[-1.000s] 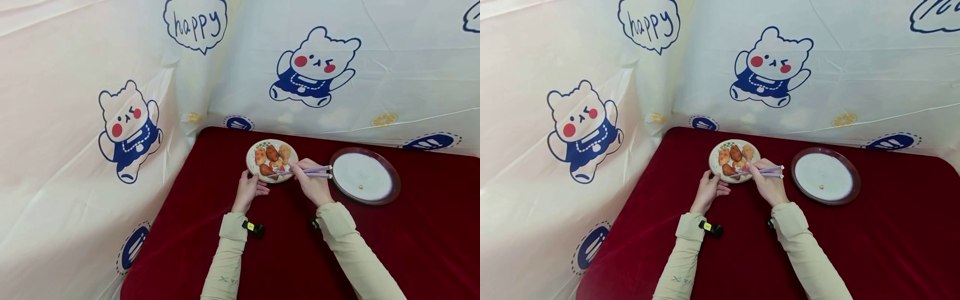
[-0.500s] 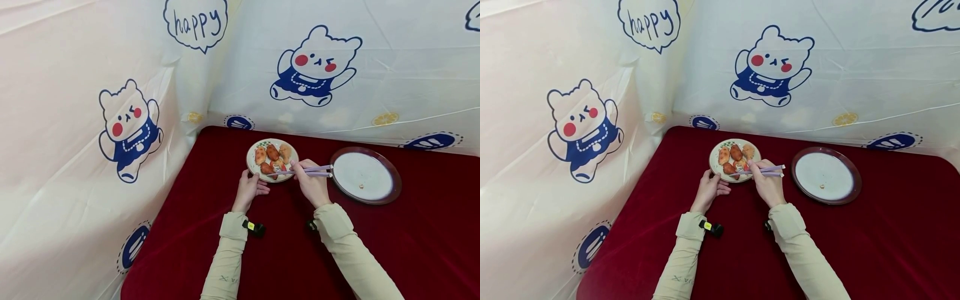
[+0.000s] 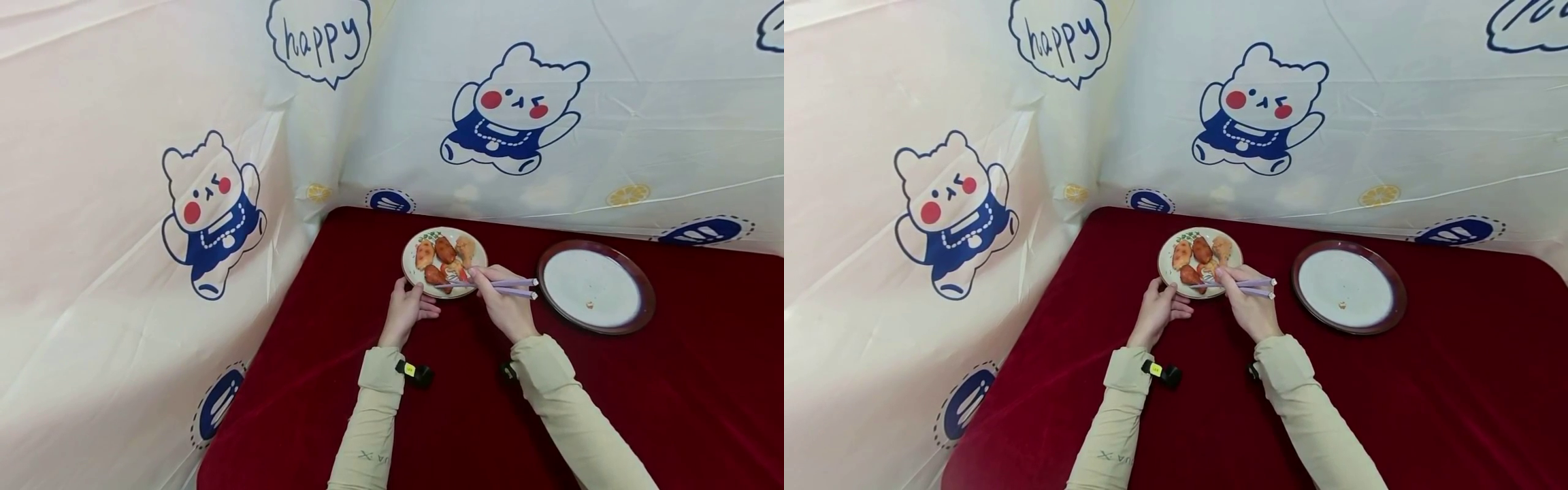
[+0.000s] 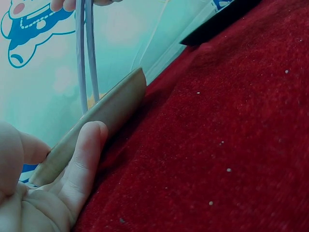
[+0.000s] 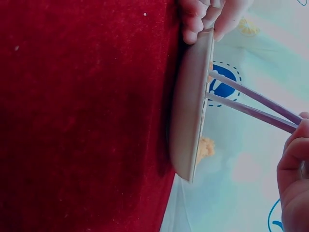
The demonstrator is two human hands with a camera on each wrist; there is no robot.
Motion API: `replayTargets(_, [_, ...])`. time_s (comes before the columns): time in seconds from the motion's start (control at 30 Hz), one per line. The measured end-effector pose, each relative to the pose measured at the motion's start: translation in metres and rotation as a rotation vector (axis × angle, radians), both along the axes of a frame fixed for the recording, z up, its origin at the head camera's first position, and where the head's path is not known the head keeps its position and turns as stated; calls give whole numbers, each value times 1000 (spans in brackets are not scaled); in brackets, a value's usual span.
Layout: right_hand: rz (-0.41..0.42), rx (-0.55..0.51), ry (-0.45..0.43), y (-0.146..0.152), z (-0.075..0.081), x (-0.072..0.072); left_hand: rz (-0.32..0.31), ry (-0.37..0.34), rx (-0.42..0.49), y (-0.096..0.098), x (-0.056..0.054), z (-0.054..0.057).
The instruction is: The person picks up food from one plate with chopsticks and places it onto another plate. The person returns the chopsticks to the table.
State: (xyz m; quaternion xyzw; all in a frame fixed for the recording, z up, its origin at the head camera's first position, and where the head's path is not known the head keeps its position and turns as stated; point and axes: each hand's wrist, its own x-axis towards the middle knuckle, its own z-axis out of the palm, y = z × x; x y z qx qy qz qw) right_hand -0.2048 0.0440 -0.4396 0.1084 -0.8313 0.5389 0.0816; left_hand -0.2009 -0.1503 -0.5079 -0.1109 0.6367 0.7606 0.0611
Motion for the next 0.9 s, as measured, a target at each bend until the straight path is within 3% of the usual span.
replayTargets(0.33, [1,-90,61,1,-4,3,-40,-15,19,-3,0,4])
replayTargets(0.57, [-15,-55,93,6,-8,6,-52,-8,-1,0,9,25])
replayTargets(0.67, [-26,-59,115,8,-10,5,-51,-2,0,1,10,28])
replayTargets(0.7, [-27,-69,122,8,-10,6,-50,-4,0,1,10,28])
replayTargets(0.9, [-16,-98,143,9,-12,6,1,-3,-24,3,1,3])
